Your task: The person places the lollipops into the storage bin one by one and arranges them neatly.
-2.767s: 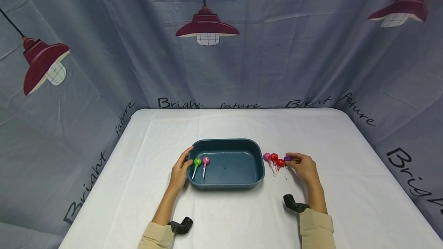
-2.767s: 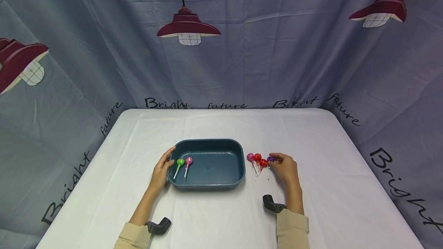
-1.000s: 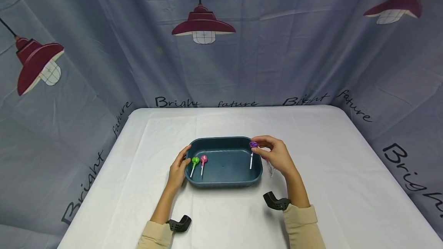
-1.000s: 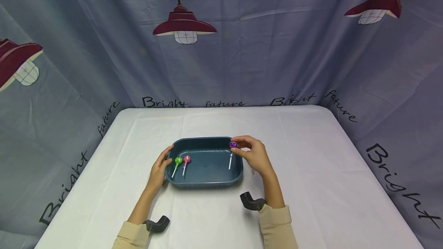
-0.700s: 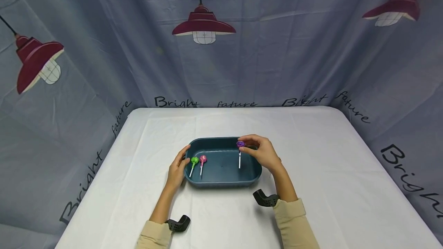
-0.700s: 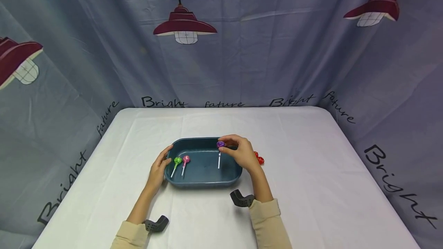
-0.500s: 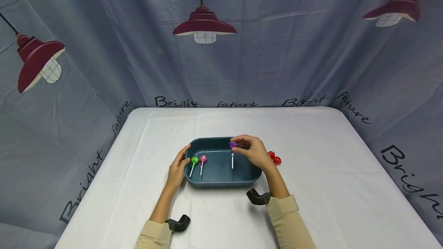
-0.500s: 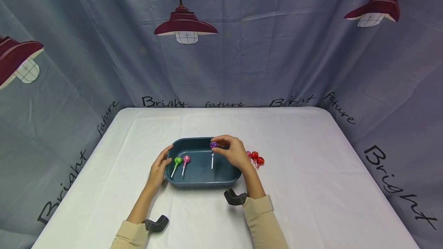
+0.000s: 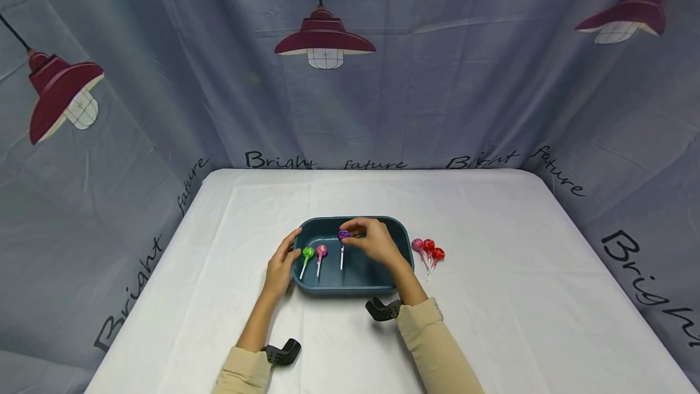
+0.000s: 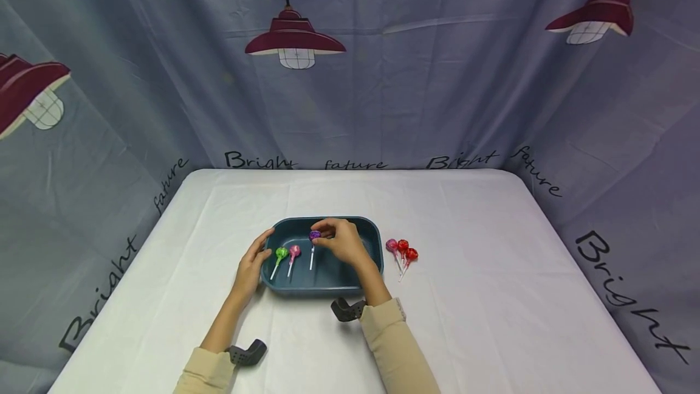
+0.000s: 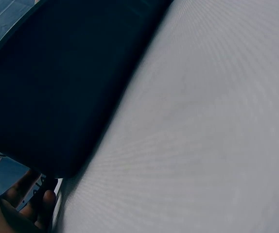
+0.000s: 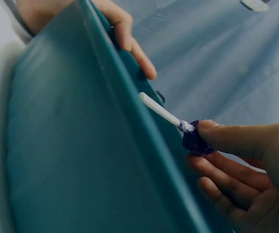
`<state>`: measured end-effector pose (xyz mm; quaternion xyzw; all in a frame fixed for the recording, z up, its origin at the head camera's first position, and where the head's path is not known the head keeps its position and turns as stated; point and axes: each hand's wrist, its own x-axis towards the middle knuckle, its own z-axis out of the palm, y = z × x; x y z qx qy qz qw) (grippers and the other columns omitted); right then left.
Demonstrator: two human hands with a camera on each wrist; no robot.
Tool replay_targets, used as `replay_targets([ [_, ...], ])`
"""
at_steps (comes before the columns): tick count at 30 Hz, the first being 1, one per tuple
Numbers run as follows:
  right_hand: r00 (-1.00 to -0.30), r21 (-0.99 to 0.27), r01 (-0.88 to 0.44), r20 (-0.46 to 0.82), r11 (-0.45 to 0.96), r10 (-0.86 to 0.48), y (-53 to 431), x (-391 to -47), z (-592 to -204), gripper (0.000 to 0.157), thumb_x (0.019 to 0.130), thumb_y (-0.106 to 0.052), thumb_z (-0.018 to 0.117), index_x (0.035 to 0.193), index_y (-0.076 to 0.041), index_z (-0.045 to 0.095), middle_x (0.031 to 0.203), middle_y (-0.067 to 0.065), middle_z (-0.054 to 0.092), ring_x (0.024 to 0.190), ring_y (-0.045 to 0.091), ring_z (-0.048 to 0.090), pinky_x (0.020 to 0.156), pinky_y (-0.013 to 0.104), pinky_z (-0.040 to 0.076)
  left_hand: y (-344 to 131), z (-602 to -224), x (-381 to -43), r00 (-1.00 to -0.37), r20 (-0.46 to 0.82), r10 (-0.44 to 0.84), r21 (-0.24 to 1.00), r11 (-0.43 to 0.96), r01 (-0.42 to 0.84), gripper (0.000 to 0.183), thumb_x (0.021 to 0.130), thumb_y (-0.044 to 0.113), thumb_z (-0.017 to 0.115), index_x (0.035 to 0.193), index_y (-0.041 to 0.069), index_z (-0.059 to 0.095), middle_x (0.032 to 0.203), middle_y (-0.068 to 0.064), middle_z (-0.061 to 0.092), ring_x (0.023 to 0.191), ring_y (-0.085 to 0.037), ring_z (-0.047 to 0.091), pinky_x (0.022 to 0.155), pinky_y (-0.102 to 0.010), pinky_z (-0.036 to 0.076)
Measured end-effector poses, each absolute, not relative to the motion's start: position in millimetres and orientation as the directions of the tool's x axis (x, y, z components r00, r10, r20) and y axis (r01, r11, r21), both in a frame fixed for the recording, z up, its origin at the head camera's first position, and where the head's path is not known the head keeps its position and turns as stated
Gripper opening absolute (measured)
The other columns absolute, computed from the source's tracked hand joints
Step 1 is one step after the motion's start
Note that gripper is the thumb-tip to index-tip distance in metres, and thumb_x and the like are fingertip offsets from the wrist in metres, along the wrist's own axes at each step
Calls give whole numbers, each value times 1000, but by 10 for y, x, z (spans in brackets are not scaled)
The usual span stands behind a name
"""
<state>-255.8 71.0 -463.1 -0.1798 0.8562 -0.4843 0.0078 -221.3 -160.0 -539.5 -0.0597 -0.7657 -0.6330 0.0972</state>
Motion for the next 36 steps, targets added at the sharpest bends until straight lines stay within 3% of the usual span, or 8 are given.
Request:
replay_targets([
  [18, -934, -826, -270, 100, 495, -342, 547, -2621, -4804, 20, 77, -6, 73, 96, -3, 69, 85, 6, 68, 77, 14, 64, 70, 28, 51, -1582, -5409, -2220, -979, 200, -43, 960, 209, 187, 42, 93, 13, 49, 131, 30, 52, 136, 5, 47, 125, -22, 40, 103, -42, 30],
  [25, -923, -802, -280, 73, 527, -378, 530, -2620, -4836, 18, 77, -5, 72, 94, -1, 68, 84, 7, 68, 76, 15, 64, 70, 29, 51, -1580, -5402, -2222, -978, 204, -41, 960, 205, 191, 42, 93, 12, 49, 132, 29, 51, 136, 4, 46, 125, -21, 40, 103, -41, 30],
  [29, -921, -787, -282, 61, 549, -385, 516, -2618, -4849, 17, 77, -5, 72, 93, -2, 68, 84, 7, 67, 75, 14, 63, 69, 29, 51, -1575, -5290, -2170, -980, 197, -29, 962, 199, 187, 42, 94, 10, 48, 134, 21, 50, 138, -3, 46, 125, -26, 40, 103, -45, 30],
  [36, -904, -751, -326, 70, 575, -422, 498, -2641, -4881, 15, 77, -3, 73, 91, -2, 67, 82, 6, 66, 74, 14, 61, 68, 25, 50, -1594, -5381, -2210, -979, 199, -33, 958, 217, 188, 42, 94, 13, 50, 134, 24, 50, 137, -2, 46, 124, -25, 41, 102, -45, 31],
])
